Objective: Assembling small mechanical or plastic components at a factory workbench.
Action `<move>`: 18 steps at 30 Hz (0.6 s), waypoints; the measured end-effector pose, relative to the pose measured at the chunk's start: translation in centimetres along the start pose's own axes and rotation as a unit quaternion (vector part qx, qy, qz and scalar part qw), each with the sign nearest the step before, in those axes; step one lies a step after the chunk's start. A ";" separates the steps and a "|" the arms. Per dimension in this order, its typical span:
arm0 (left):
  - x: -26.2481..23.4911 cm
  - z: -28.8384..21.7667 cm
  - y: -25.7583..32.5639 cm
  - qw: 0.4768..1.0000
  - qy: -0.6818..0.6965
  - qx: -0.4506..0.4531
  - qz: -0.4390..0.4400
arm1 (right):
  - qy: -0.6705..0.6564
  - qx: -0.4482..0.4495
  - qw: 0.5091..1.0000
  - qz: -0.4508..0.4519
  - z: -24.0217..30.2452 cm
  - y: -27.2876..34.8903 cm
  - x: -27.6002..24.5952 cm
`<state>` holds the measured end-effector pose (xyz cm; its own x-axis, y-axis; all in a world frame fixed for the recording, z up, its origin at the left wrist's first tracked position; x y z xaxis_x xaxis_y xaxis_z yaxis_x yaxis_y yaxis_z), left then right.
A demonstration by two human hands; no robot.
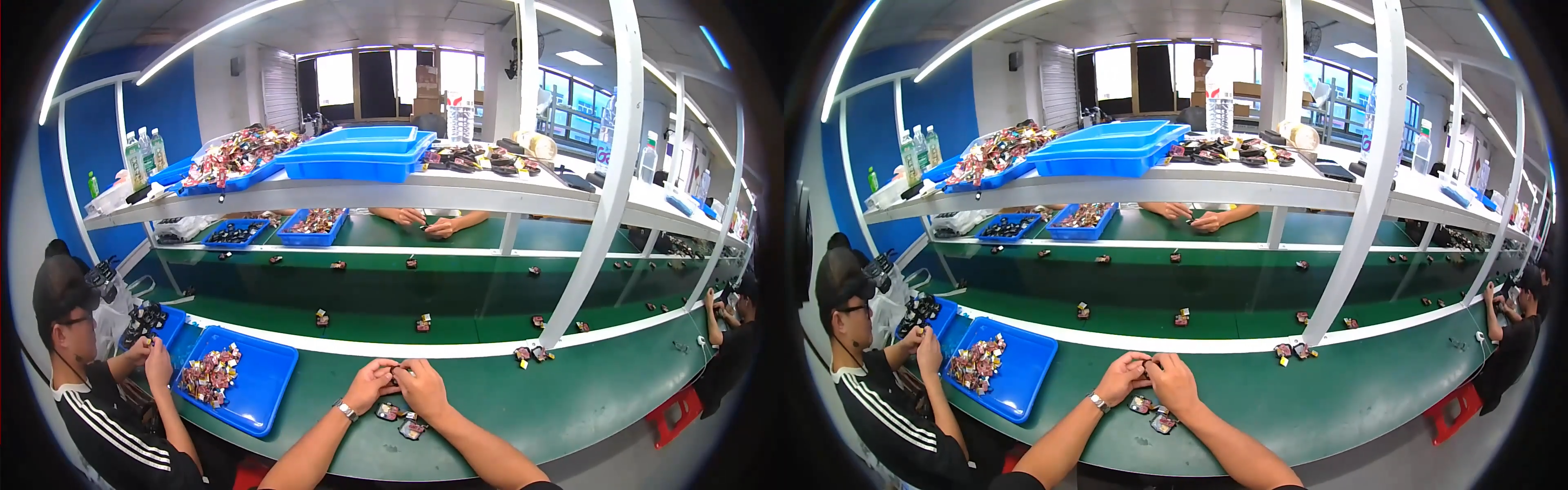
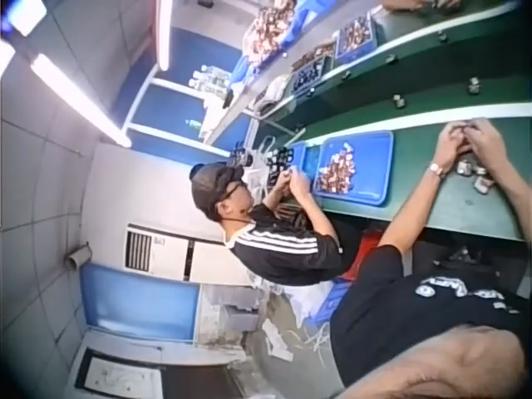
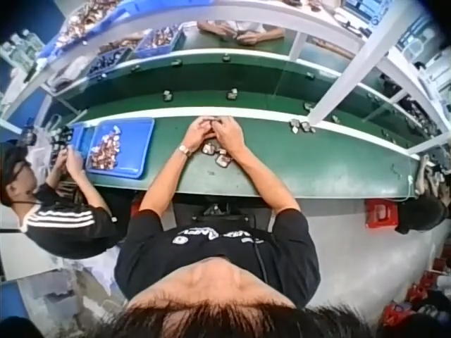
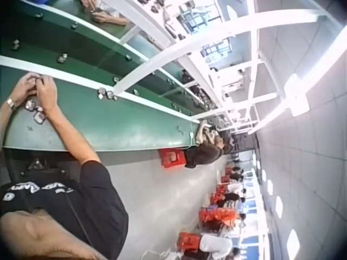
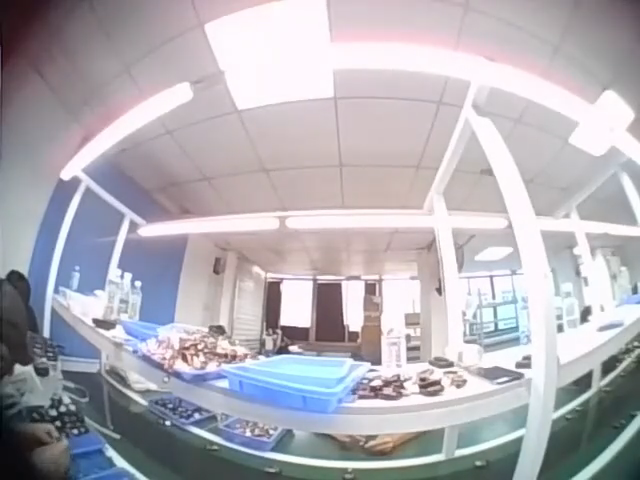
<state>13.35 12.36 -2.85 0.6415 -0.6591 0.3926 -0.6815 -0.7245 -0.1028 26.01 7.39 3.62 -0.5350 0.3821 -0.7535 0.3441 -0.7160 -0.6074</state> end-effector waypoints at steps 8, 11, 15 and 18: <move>-0.4 0.1 -0.1 0.999 -0.009 0.018 -0.039 | -0.200 0.052 0.978 0.016 -2.1 0.0 0.1; -0.2 0.2 -0.2 0.998 -0.038 0.009 -0.047 | -0.280 0.142 0.949 0.023 -3.4 0.6 1.2; 0.0 0.2 -0.3 0.997 -0.060 0.004 -0.054 | -0.326 0.173 0.929 0.017 -3.5 0.7 1.5; -0.1 0.3 -0.2 0.993 -0.098 0.000 -0.062 | -0.324 0.190 0.927 0.026 -3.1 0.4 1.0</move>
Point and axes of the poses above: each hand's wrist, its own y-axis away from the middle knuckle, its own x-axis out of the palm, z = x × y, the point moved 5 cm from there along -y, towards the middle knuckle, and after that the axes turned 15 degrees about z, right-handed, at the moved point
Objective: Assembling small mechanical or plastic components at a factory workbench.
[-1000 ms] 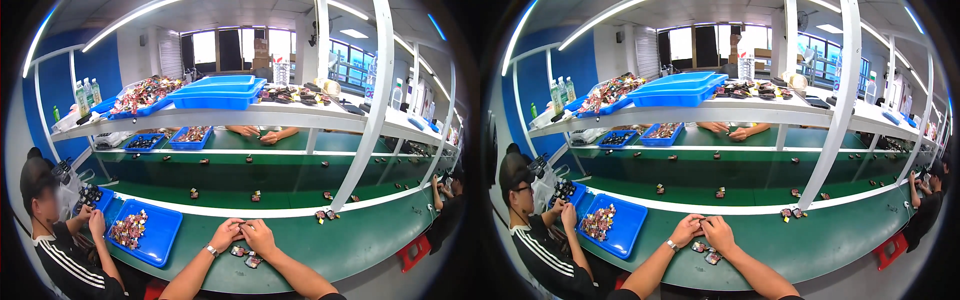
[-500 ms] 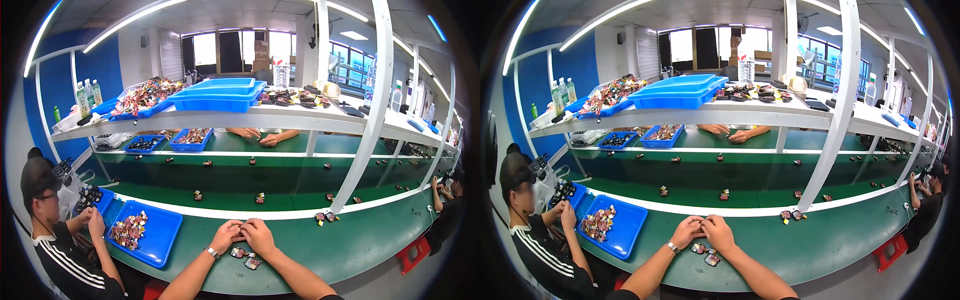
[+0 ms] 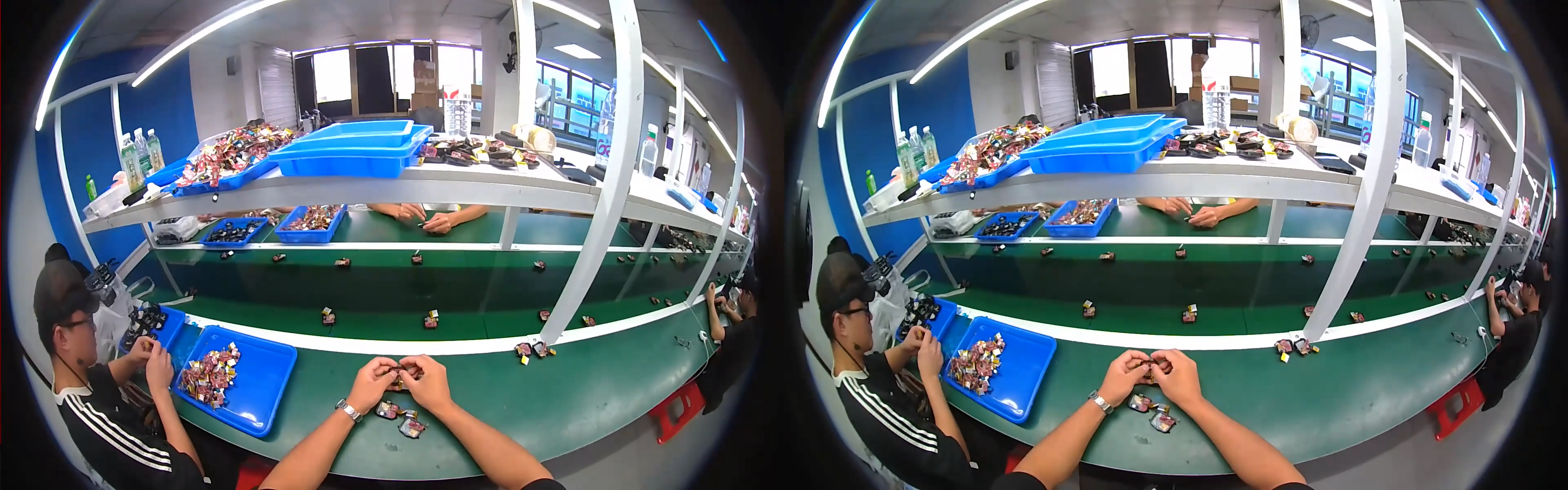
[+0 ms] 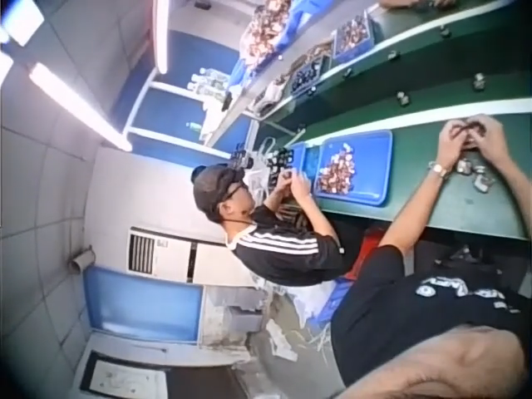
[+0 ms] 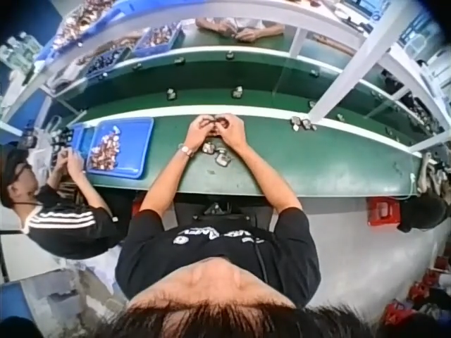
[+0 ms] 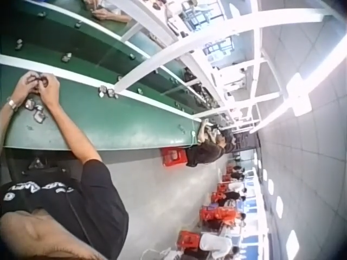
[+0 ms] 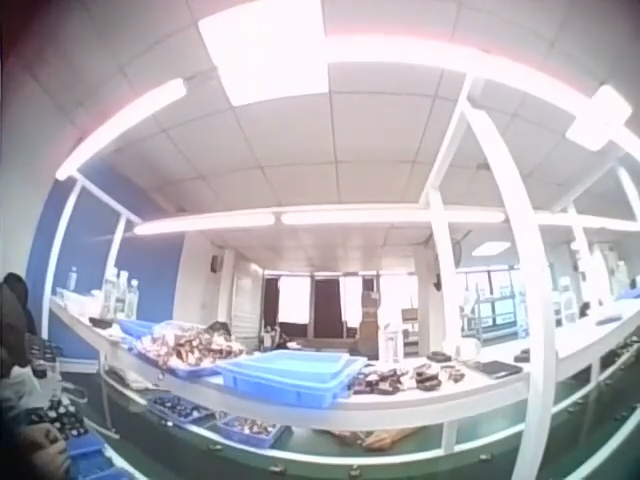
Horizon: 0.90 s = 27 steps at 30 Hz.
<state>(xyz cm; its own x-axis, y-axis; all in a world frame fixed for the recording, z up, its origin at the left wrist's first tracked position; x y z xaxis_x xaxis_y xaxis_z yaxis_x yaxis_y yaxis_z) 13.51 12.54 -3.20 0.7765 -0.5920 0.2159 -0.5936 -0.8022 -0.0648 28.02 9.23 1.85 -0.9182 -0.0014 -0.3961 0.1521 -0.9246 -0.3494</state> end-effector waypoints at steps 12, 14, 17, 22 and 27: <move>-0.1 0.0 0.2 0.998 -0.016 0.054 0.027 | -0.001 -0.017 1.000 -0.005 0.8 0.2 0.2; 0.0 -0.1 0.1 0.998 -0.029 0.045 0.021 | 0.011 -0.016 1.000 -0.003 0.7 0.3 0.1; 0.5 -0.4 -0.1 0.999 -0.019 0.047 0.020 | 0.022 -0.022 1.000 -0.003 0.6 0.3 -0.4; 0.1 -0.5 0.3 0.999 -0.014 0.033 0.018 | -0.076 0.019 0.997 0.015 -1.7 -0.6 -0.2; -0.3 -1.3 0.3 0.997 0.057 0.042 0.009 | -0.066 0.093 0.984 -0.140 -8.8 -5.3 -9.6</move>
Point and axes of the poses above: each hand's wrist, its own y-axis away from the middle knuckle, its own x-axis out of the palm, z = x × y, the point moved 5 cm from there along -y, towards the middle knuckle, and after that the axes turned 15 degrees about z, right-handed, at the moved point
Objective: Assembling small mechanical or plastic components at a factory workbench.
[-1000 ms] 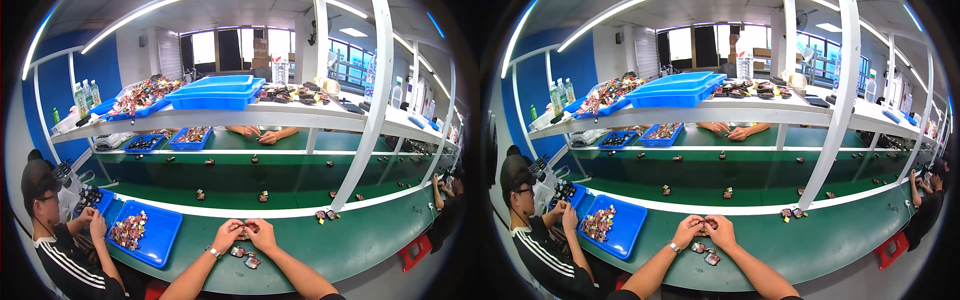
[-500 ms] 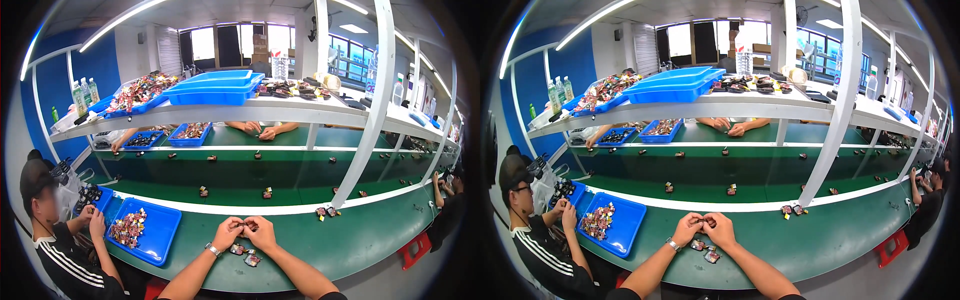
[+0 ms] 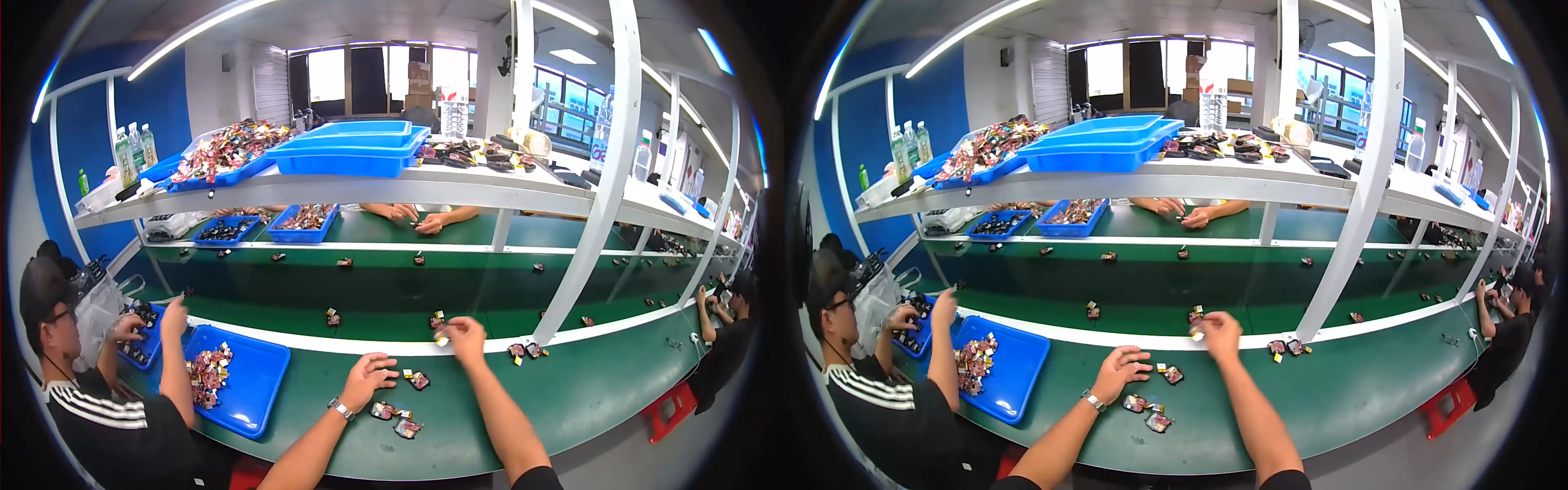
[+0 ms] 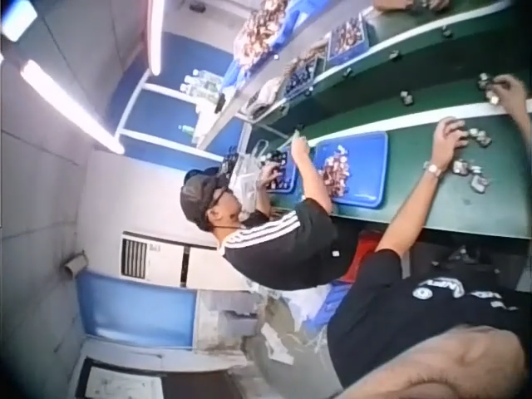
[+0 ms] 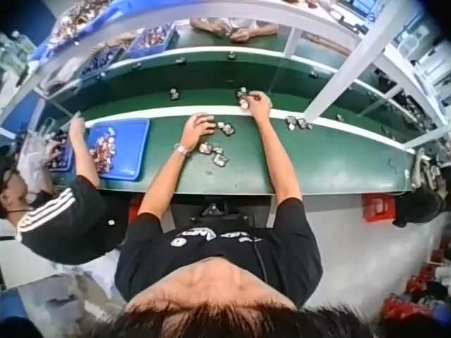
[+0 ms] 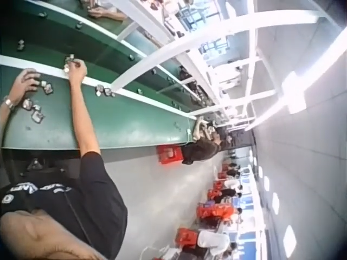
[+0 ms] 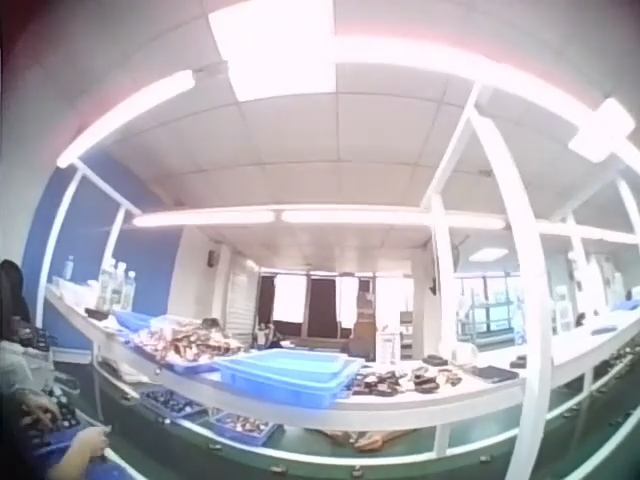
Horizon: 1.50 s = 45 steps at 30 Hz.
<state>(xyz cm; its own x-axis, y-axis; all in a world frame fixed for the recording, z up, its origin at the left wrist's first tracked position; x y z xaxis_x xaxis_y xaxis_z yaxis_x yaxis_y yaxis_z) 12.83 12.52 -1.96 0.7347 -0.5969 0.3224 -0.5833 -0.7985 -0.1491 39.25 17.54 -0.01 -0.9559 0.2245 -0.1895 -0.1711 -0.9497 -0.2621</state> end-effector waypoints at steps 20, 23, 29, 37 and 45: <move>-0.9 1.2 -0.3 0.999 -0.019 -0.039 0.024 | 0.146 -0.013 0.980 0.134 -0.1 -0.8 4.2; -1.1 0.8 -0.1 0.998 0.026 -0.055 0.011 | 0.136 -0.101 0.959 0.226 4.2 3.9 5.5; -0.2 0.9 0.1 0.982 0.048 -0.111 0.143 | 0.192 -0.167 0.895 0.366 8.4 9.5 6.7; 0.0 1.0 0.0 0.988 0.019 -0.110 0.103 | 0.223 -0.206 0.903 0.305 8.2 10.1 6.9; 0.0 0.6 0.2 0.995 0.015 -0.091 0.048 | 0.308 -0.262 0.897 0.179 8.4 10.5 8.0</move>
<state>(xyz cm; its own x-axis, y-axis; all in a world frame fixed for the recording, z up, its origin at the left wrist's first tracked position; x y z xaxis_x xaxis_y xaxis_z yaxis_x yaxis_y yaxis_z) 12.94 12.29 -2.52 0.6634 -0.6651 0.3428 -0.7057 -0.7084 -0.0089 27.82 7.48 3.66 -0.5857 0.1574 -0.7951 0.4108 -0.7880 -0.4586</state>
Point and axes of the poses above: each hand's wrist, its own y-axis away from the middle knuckle, its own x-axis out of the palm, z = x × y, the point moved 5 cm from there along -y, towards the middle knuckle, and after that the axes turned 15 degrees about z, right-handed, at the moved point
